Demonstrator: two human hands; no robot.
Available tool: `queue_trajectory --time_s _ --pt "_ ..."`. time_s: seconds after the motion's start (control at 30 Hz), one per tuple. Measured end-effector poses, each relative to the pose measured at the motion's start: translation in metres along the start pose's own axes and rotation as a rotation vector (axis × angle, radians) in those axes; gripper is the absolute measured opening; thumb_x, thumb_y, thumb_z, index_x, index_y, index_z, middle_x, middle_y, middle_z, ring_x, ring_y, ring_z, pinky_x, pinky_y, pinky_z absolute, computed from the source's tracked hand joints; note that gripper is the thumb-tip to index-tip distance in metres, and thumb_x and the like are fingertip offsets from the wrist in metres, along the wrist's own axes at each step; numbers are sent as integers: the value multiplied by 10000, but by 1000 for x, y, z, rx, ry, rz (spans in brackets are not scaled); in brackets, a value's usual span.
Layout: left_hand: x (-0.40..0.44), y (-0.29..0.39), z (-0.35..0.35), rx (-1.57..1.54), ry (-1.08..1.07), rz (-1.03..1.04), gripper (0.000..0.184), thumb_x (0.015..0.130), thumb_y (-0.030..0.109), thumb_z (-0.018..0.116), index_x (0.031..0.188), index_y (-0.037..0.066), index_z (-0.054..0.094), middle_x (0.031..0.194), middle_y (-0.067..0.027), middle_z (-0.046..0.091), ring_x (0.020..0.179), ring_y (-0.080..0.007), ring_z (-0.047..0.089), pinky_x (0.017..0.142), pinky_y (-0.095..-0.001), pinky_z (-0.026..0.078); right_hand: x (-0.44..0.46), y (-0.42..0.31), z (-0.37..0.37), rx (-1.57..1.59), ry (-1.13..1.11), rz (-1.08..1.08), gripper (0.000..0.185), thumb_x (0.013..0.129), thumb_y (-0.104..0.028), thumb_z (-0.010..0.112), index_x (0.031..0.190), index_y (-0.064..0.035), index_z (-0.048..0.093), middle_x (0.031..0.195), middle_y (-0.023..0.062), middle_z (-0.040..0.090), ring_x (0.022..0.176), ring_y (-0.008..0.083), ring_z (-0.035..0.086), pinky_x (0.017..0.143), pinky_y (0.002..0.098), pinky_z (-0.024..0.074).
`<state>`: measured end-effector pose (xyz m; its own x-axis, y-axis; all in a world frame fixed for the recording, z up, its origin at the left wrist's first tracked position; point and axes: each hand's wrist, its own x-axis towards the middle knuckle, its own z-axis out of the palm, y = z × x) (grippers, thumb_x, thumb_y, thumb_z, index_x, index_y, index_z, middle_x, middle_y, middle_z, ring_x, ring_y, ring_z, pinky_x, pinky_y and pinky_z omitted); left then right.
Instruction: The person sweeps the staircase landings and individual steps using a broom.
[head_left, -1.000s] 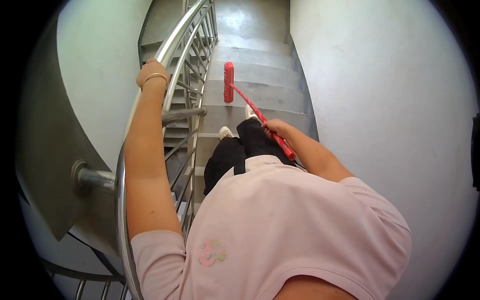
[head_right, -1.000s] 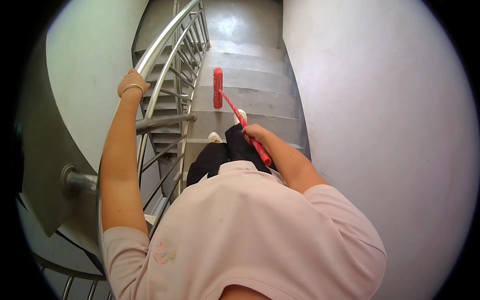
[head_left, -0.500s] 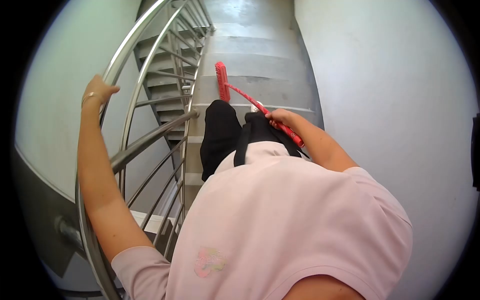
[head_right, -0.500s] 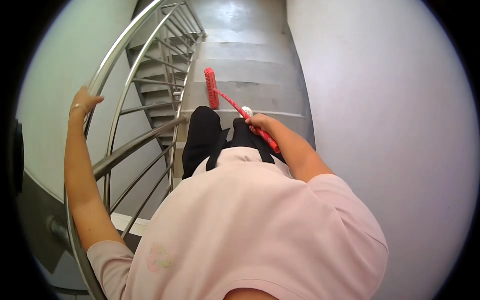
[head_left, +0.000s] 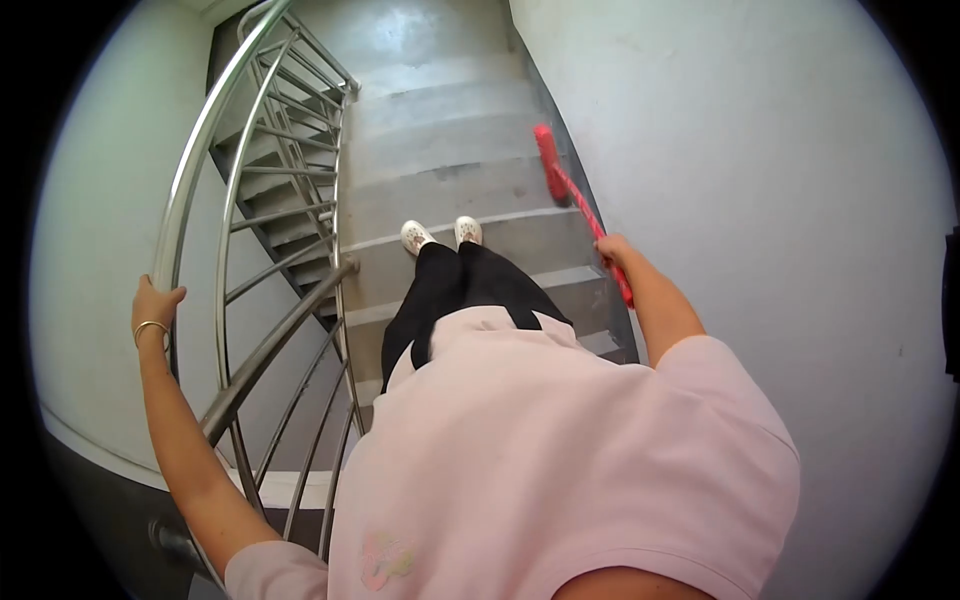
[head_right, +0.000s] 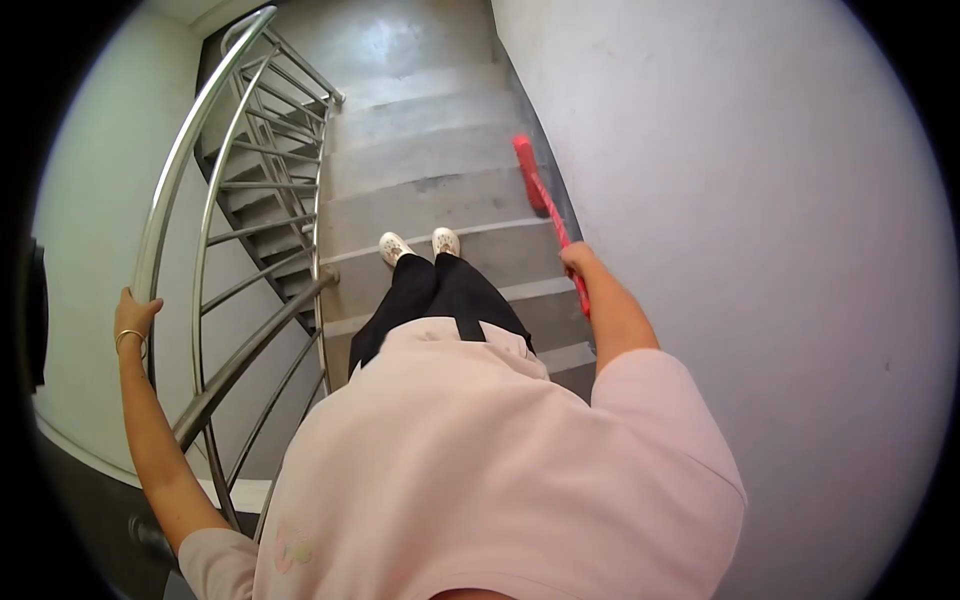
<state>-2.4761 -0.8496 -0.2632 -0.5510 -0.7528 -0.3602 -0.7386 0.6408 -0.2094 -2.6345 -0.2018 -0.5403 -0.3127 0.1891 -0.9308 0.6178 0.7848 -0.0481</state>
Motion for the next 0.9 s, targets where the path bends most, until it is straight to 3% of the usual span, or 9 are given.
queue_trajectory --time_s 0.07,0.13,0.27,0.4,0.5,0.53,0.6,0.73,0.9 --pt "3 -4 5 5 18 9 538 557 261 609 964 -38 425 878 -213 527 800 -323 524 700 -366 410 10 14 -4 -226 -1 -23 139 726 -77 455 652 40 466 422 102 410 333 198 405 318 334 328" --pt "5 -3 3 4 53 15 540 557 261 610 968 -35 422 878 -211 527 799 -324 523 697 -367 410 0 6 -13 115 113 63 247 757 -151 477 562 -3 447 443 85 427 344 190 404 319 332 328" --pt "4 3 -2 2 -5 -10 558 556 234 609 992 -50 408 886 -227 522 810 -334 519 712 -361 407 -15 27 -24 398 -20 191 215 785 -179 433 607 -59 426 448 26 371 349 116 343 317 258 315" --pt "1 5 -2 13 22 -2 553 559 236 607 992 -43 406 884 -221 523 814 -331 517 715 -359 403 -17 41 -25 353 -46 267 193 790 -181 426 626 -82 408 458 -2 335 358 83 303 316 223 290" --pt "1 6 -2 21 14 -23 572 557 240 608 1011 -39 400 895 -222 519 824 -332 512 721 -358 400 13 48 -25 330 -15 218 215 774 -176 438 593 -59 434 444 34 378 344 124 351 309 264 310" --pt "2 5 -1 27 12 -27 572 557 240 608 1011 -39 400 895 -222 519 824 -332 512 721 -358 400 51 58 -27 -37 -48 55 233 762 -170 446 567 -43 445 441 58 400 341 155 376 311 292 321" --pt "7 1 0 28 -22 -37 611 556 265 617 1050 -14 390 912 -209 521 841 -330 510 727 -368 399 88 44 -34 -336 -28 -81 265 741 -156 460 517 -14 458 438 101 436 340 210 419 318 342 339" --pt "9 -3 3 79 60 7 601 554 252 614 1033 -36 392 937 -231 502 864 -337 497 737 -355 394 78 -8 -43 26 103 -11 155 643 -58 460 520 18 515 457 152 483 386 232 493 365 345 388" --pt "6 3 0 44 17 3 611 556 259 616 1041 -37 391 944 -232 500 872 -340 493 744 -356 391 35 -23 -50 298 119 8 257 766 -190 473 582 -16 427 476 55 388 359 148 361 320 277 313"
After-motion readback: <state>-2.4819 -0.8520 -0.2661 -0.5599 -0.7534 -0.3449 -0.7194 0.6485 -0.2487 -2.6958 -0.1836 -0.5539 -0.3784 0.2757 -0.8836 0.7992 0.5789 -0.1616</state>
